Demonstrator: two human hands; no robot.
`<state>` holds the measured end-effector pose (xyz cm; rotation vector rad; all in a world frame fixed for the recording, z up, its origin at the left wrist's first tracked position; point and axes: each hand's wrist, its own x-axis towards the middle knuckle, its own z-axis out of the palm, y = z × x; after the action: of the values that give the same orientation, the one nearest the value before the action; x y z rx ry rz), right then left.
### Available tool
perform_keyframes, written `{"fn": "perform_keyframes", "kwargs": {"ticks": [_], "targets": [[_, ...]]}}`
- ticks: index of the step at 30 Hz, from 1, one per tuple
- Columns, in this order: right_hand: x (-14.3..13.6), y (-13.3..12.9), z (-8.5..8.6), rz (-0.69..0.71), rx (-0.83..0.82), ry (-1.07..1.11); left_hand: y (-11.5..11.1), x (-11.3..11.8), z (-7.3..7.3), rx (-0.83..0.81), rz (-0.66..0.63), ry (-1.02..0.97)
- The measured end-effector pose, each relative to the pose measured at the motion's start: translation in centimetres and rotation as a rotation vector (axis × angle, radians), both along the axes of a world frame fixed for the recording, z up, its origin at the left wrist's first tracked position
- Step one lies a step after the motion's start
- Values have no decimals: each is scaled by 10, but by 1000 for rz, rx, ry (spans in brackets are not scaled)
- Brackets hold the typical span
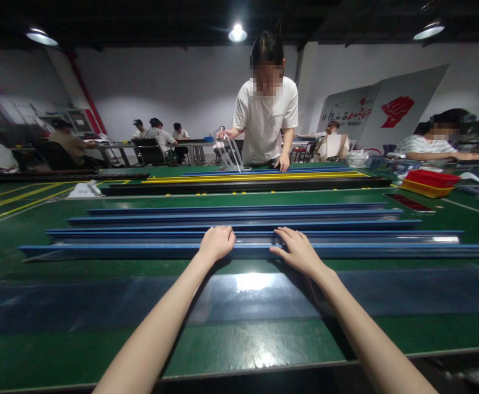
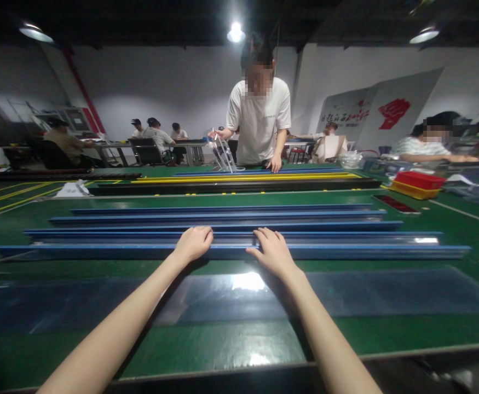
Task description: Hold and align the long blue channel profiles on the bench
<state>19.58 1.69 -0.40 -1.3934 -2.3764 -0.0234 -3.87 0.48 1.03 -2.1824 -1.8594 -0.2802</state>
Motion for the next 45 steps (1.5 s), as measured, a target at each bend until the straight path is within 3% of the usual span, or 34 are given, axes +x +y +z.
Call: {"fn": "perform_keyframes", "kwargs": {"ticks": [5, 10, 18, 22, 26, 33, 40, 45], "targets": [[18, 9, 0, 13, 3, -6, -4, -24, -1, 5, 15, 20], [10, 10, 4, 38, 15, -43, -7, -26, 1, -12, 19, 33], [-29, 0, 7, -1, 44, -105, -1, 11, 9, 15, -65, 37], [-52, -4, 4, 6, 76, -71, 4, 31, 4, -18, -101, 0], [-60, -7, 3, 27, 83, -46, 5, 31, -5, 13, -65, 13], [-34, -3, 5, 81, 30, -13, 2, 14, -4, 30, -73, 24], [22, 5, 1, -10, 37, 14, -1, -34, -6, 12, -36, 39], [29, 5, 0, -25, 53, 31, -7, -55, -3, 4, -4, 56]]}}
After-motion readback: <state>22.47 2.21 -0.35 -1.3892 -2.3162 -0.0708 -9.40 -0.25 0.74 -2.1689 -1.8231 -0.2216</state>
